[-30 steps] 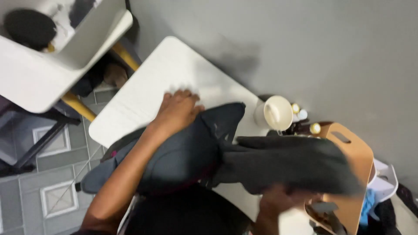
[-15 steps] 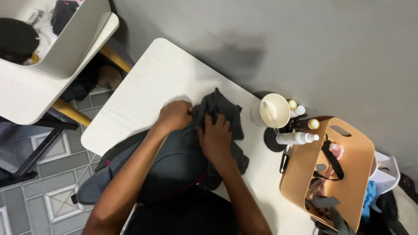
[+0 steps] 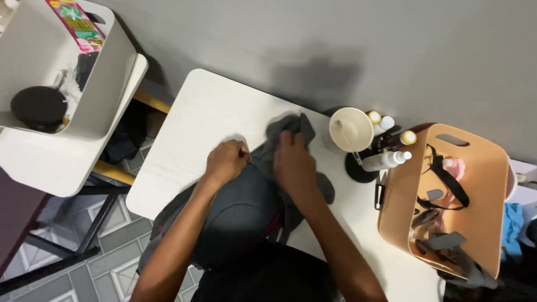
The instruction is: The person cleans a gray bag and its black nylon strap by applying a liquid from a small bottle and wiping the surfaces with a gray cloth.
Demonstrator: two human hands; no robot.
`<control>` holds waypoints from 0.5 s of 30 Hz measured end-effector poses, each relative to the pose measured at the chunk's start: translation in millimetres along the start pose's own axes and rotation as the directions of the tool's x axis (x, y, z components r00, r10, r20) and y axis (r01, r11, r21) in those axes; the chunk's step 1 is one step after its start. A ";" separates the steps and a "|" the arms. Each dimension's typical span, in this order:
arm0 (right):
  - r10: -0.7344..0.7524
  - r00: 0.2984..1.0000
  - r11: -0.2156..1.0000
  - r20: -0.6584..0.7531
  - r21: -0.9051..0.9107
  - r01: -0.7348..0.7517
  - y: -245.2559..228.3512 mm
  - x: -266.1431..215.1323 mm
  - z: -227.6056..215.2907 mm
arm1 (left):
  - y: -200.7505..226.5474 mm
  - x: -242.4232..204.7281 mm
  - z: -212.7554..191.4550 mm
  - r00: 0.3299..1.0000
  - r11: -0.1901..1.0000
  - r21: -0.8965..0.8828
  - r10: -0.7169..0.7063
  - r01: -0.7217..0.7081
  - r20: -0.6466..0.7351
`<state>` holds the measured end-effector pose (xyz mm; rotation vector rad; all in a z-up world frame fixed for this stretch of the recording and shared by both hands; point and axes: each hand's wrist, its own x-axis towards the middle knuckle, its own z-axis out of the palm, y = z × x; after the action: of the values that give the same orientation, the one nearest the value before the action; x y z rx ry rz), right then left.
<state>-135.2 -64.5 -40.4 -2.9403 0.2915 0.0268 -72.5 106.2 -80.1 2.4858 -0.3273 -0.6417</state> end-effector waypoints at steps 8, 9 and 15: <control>-0.121 0.992 0.986 -0.033 -0.117 0.117 -1.6 0.8 71.3 | 8.9 -11.7 -5.0 0.998 0.992 0.118 0.058 -0.054 -0.032; -0.109 0.993 0.989 -0.037 -0.108 0.105 -2.7 4.7 66.3 | 3.9 -16.0 3.4 0.998 0.990 0.130 0.064 -0.061 -0.026; -0.004 0.982 0.998 -0.188 -0.056 -0.007 4.1 17.9 44.3 | -1.0 -4.4 5.6 0.993 0.958 0.270 0.113 -0.098 -0.042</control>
<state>-118.4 -63.6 -85.4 -3.0026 0.3248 -0.2486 -79.0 106.1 -83.1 2.7146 -0.5537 -0.5096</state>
